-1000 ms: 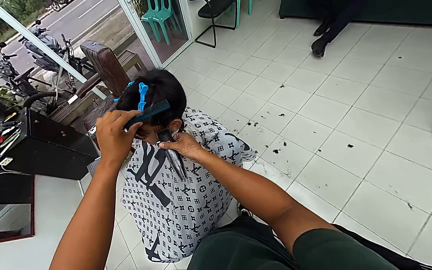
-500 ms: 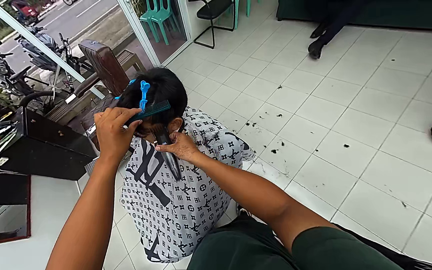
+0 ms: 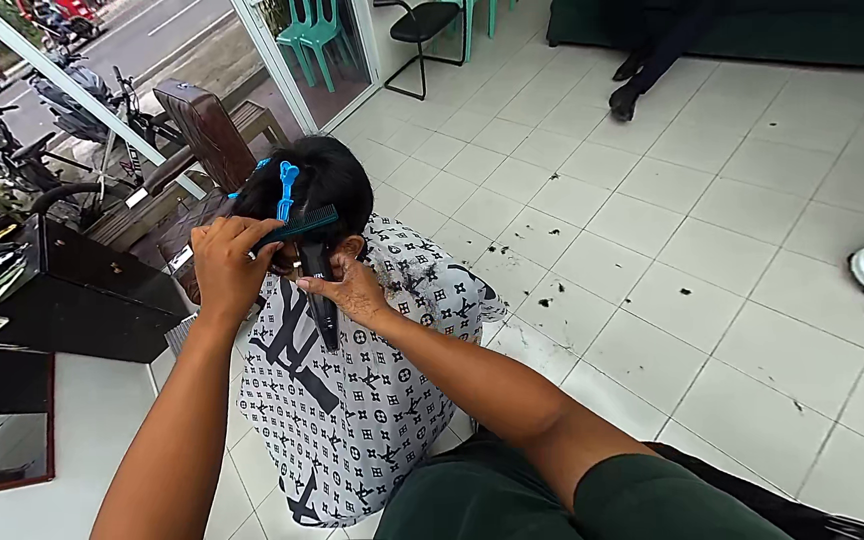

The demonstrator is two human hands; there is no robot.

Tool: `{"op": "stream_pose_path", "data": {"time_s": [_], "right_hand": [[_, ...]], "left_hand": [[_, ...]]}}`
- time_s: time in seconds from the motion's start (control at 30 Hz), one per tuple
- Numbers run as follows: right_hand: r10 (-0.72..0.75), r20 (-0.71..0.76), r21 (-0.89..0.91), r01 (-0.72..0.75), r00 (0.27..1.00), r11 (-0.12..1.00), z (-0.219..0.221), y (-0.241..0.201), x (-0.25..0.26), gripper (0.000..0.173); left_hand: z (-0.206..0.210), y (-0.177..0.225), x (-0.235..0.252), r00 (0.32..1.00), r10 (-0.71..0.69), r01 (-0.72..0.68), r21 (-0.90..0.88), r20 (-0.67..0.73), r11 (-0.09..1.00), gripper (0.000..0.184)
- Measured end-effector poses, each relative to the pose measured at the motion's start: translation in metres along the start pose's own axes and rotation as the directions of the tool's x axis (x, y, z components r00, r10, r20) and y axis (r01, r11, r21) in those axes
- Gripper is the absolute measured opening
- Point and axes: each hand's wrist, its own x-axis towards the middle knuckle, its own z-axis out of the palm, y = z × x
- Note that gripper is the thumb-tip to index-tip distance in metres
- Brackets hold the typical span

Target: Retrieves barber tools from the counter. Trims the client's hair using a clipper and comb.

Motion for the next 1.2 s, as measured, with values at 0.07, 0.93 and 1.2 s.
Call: {"op": "stream_pose_path", "data": {"time_s": [0.07, 0.93, 1.2], "right_hand": [[-0.006, 0.024, -0.047, 0.007, 1.000, 0.999, -0.002, -0.001, -0.001, 0.054], [0.049, 0.141, 0.200, -0.077, 0.989, 0.977, -0.028, 0.016, 0.006, 0.037], [0.276, 0.166, 0.363, -0.319, 0.947, 0.875, -0.088, 0.051, -0.023, 0.034]], "left_hand": [[-0.001, 0.001, 0.000, 1.000, 0.011, -0.011, -0.004, -0.004, 1.000, 0.022], [0.008, 0.020, -0.004, 0.997, -0.061, 0.063, 0.027, -0.039, 0.998, 0.023], [-0.007, 0.030, -0.004, 0.995, -0.039, 0.034, -0.062, -0.096, 0.998, 0.023]]}}
